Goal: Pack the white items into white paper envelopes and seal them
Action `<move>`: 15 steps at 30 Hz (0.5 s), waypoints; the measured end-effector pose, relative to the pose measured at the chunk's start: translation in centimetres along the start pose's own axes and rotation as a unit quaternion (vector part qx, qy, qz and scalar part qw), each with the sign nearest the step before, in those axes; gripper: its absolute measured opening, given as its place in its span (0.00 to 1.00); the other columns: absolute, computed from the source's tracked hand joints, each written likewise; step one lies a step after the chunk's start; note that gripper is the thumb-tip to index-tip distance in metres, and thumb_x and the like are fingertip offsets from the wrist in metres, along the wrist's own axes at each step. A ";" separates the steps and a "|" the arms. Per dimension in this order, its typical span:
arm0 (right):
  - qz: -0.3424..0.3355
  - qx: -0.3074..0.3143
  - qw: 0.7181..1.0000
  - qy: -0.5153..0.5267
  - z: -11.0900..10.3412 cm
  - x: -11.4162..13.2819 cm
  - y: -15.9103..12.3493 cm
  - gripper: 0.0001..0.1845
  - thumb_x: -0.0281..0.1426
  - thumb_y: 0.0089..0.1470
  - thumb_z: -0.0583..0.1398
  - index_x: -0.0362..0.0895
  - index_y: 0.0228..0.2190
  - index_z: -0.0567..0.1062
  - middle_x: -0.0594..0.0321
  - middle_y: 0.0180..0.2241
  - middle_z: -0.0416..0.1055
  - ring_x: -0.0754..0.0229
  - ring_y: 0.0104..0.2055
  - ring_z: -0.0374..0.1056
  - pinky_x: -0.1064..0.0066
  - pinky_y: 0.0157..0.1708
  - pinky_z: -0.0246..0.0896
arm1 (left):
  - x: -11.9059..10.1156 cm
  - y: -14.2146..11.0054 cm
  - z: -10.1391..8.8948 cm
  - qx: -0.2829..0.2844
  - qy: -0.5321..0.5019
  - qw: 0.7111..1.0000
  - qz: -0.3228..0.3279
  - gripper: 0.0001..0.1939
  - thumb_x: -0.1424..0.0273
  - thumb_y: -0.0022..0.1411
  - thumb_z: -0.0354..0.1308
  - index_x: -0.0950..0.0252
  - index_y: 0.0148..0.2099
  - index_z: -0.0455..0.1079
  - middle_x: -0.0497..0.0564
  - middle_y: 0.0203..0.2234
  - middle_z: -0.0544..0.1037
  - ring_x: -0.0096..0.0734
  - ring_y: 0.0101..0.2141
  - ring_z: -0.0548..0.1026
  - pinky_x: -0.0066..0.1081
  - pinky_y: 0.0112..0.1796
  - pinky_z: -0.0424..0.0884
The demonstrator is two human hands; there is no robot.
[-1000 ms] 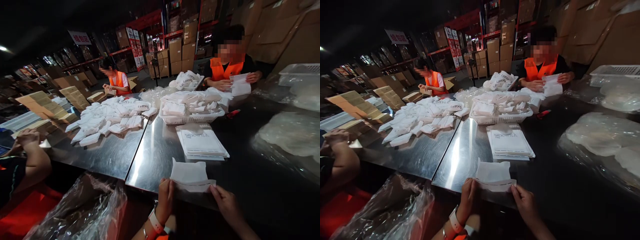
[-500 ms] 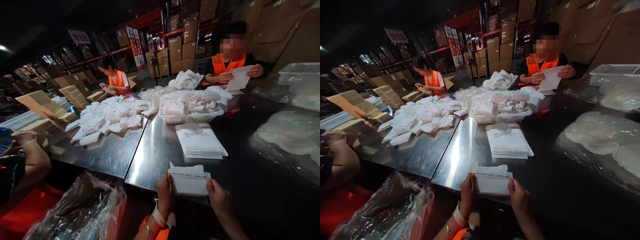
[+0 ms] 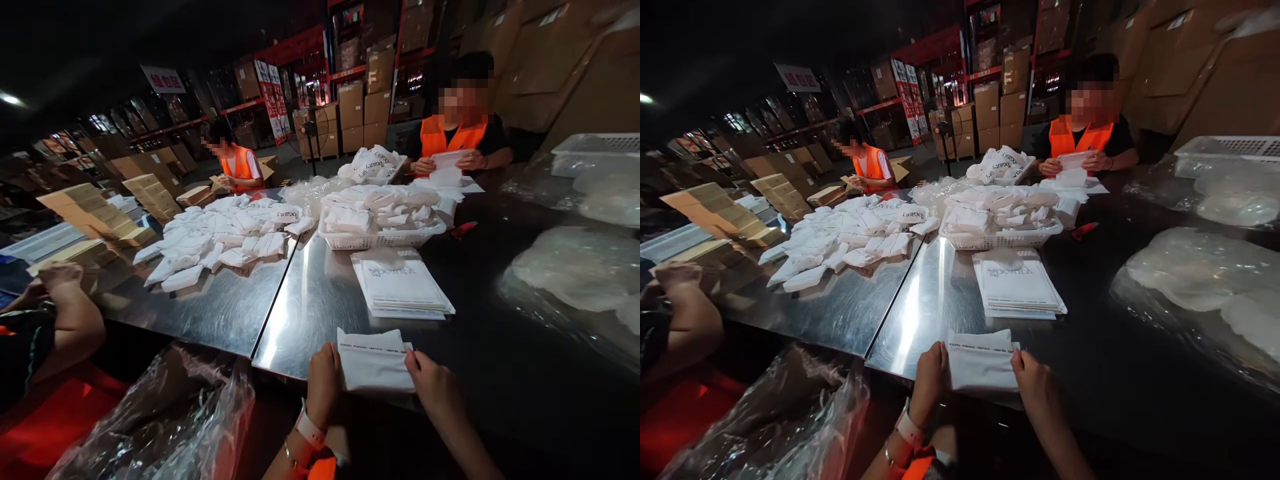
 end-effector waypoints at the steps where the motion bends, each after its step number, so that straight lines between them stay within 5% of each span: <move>1: 0.004 0.003 1.000 -0.004 0.0 -0.2 0.2 0.23 0.41 0.61 0.50 0.48 0.18 0.70 0.60 0.14 0.68 0.56 0.15 0.65 0.70 0.17 0.45 | 0.1 0.1 -0.5 0.002 0.007 1.000 -0.003 0.19 0.71 0.70 0.41 0.62 0.29 0.68 0.54 0.20 0.74 0.42 0.22 0.76 0.32 0.22 0.62; 5: 0.005 -0.005 0.999 -0.052 -1.5 0.3 0.1 0.21 0.43 0.62 0.48 0.47 0.27 0.73 0.61 0.15 0.70 0.54 0.15 0.66 0.68 0.15 0.48 | -0.9 0.0 -3.8 -0.037 0.010 0.999 0.022 0.16 0.80 0.65 0.42 0.67 0.45 0.70 0.57 0.29 0.78 0.43 0.30 0.78 0.34 0.29 0.70; 8: -0.058 -0.118 0.985 -0.109 -3.8 3.1 0.0 0.22 0.41 0.64 0.47 0.40 0.46 0.71 0.48 0.34 0.78 0.48 0.29 0.74 0.63 0.23 0.64 | -4.1 -0.5 -4.9 -0.080 -0.008 0.989 0.128 0.27 0.84 0.62 0.40 0.68 0.61 0.62 0.62 0.50 0.75 0.45 0.50 0.74 0.44 0.48 0.72; 11: -0.201 -0.164 0.962 -0.084 -2.9 6.7 0.0 0.23 0.35 0.64 0.48 0.37 0.54 0.67 0.41 0.52 0.70 0.43 0.55 0.67 0.52 0.50 0.66 | -6.6 -0.5 -2.1 -0.024 0.000 0.981 0.193 0.27 0.82 0.61 0.44 0.68 0.62 0.62 0.63 0.59 0.67 0.53 0.60 0.64 0.57 0.58 0.62; 13: -0.246 -0.113 0.962 -0.036 -0.5 7.4 0.4 0.22 0.34 0.64 0.47 0.39 0.52 0.70 0.44 0.52 0.71 0.45 0.57 0.65 0.49 0.55 0.63 | -6.4 -0.1 0.8 0.035 -0.018 0.984 0.173 0.26 0.80 0.62 0.46 0.70 0.62 0.62 0.66 0.60 0.66 0.56 0.61 0.62 0.61 0.58 0.60; 15: -0.208 -0.050 0.976 0.036 1.8 6.4 1.1 0.23 0.38 0.63 0.49 0.38 0.49 0.73 0.43 0.50 0.73 0.44 0.56 0.67 0.48 0.53 0.66 | -4.9 0.2 3.0 0.064 -0.074 0.987 0.124 0.25 0.78 0.64 0.44 0.73 0.63 0.61 0.68 0.60 0.66 0.54 0.61 0.63 0.60 0.58 0.61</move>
Point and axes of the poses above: each hand's wrist, its own y-axis towards the middle knuckle, its own z-axis out of the palm, x = y × z, the point moved 6 cm from there along y, towards the middle knuckle
